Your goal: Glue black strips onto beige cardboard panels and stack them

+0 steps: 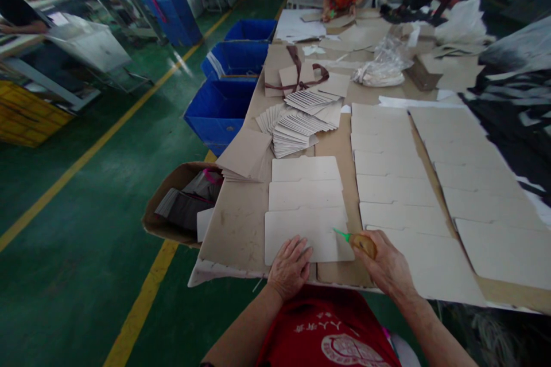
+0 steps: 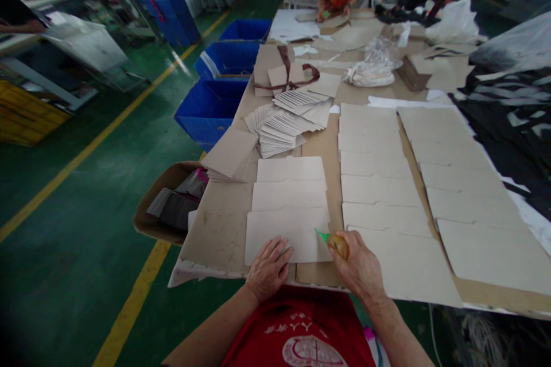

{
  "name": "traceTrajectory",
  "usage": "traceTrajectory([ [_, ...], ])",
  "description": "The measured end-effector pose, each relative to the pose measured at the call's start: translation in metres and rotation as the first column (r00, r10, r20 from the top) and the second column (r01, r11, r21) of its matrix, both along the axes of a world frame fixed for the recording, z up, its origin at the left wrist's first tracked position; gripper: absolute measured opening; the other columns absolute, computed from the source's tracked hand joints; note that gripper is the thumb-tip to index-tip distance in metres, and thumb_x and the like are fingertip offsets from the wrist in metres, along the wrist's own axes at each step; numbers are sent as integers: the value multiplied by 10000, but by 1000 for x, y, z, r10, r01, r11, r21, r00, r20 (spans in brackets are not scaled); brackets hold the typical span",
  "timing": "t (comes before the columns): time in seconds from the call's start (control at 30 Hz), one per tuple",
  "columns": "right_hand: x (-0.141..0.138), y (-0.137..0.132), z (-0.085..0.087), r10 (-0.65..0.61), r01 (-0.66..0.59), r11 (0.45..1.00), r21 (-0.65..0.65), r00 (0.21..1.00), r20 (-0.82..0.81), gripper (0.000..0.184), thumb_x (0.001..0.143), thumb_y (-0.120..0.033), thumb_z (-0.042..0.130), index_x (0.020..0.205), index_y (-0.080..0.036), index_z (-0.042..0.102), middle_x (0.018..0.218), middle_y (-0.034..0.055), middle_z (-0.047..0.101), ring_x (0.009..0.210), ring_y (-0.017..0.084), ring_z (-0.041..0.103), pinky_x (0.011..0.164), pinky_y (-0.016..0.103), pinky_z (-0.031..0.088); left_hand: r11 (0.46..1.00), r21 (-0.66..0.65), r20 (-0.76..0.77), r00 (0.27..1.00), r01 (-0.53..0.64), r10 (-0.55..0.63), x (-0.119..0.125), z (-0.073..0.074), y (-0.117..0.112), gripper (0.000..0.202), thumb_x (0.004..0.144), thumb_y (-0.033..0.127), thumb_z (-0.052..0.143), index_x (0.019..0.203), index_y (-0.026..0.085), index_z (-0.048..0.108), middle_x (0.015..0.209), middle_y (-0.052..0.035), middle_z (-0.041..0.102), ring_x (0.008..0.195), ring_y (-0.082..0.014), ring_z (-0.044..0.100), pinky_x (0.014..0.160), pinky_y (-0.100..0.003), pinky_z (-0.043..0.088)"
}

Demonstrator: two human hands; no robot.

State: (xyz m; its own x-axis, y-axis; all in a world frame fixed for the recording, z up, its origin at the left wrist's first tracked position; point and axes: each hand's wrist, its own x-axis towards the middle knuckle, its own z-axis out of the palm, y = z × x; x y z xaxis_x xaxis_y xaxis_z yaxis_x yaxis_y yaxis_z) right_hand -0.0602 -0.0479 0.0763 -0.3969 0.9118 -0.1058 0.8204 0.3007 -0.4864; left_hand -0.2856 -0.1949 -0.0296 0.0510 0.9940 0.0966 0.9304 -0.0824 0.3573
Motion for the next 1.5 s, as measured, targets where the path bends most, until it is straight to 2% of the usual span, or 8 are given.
traceTrajectory([
  [0.27,10,-8,-8,-33,8,984,-177,989,-142,313,798,-455,596,1038,-253,612,1003,13,651,865,200,639,765,330,499,1000,5,6,1000,5,-6,1,0,0,460,887,270,488,1347,268,492,1484,-22,448,1421,-245,320,1172,-473,337],
  [0.4,1,-14,-21,-300,177,918,-354,894,-332,459,742,-513,656,1094,-224,602,930,20,680,804,206,637,719,330,522,1000,8,3,1000,18,-18,1,0,-2,464,889,274,488,1353,262,483,1483,-24,451,1414,-232,330,1174,-452,331],
  [0.5,-16,-19,-25,-423,182,846,-501,802,-422,530,718,-524,699,1123,-205,575,915,32,679,772,205,627,660,312,529,999,8,0,999,43,-43,0,1,-3,457,905,274,461,1362,265,470,1474,-11,465,1406,-200,344,1183,-417,314],
  [0.57,-32,-23,-25,-353,108,864,-491,827,-439,512,728,-505,703,1121,-205,569,945,39,668,811,206,622,695,311,528,998,11,0,998,59,-59,0,1,-4,451,921,281,437,1371,261,458,1473,-6,467,1402,-186,349,1188,-397,302],
  [0.7,-65,-29,-26,-32,-114,939,-324,911,-412,370,801,-431,631,1099,-223,565,994,37,642,878,203,615,796,328,508,997,31,11,998,67,-68,1,-3,-4,448,924,300,448,1367,228,459,1422,-33,521,1379,-191,383,1175,-376,321],
  [0.87,-92,-35,-26,208,-275,942,-193,929,-307,282,816,-344,580,1079,-243,563,1037,32,620,917,205,616,830,337,493,997,60,34,998,53,-56,4,-8,-2,330,902,300,488,1204,205,582,1201,-59,649,1213,-214,540,1129,-391,386],
  [1.3,-110,-32,-15,365,-374,924,-78,924,-110,239,869,-293,521,1100,-234,541,1075,47,595,881,209,619,783,338,487,993,102,59,996,62,-68,3,-7,-2,298,880,285,517,1149,185,597,1181,-77,642,1226,-217,514,1116,-395,401],
  [1.5,-104,-28,-7,399,-401,910,-104,916,-44,210,865,-309,537,1066,-248,548,1057,32,600,828,194,625,731,316,469,991,118,67,995,69,-77,3,-7,-1,274,885,269,492,1113,172,610,1135,-73,651,1165,-229,555,1107,-400,411],
])
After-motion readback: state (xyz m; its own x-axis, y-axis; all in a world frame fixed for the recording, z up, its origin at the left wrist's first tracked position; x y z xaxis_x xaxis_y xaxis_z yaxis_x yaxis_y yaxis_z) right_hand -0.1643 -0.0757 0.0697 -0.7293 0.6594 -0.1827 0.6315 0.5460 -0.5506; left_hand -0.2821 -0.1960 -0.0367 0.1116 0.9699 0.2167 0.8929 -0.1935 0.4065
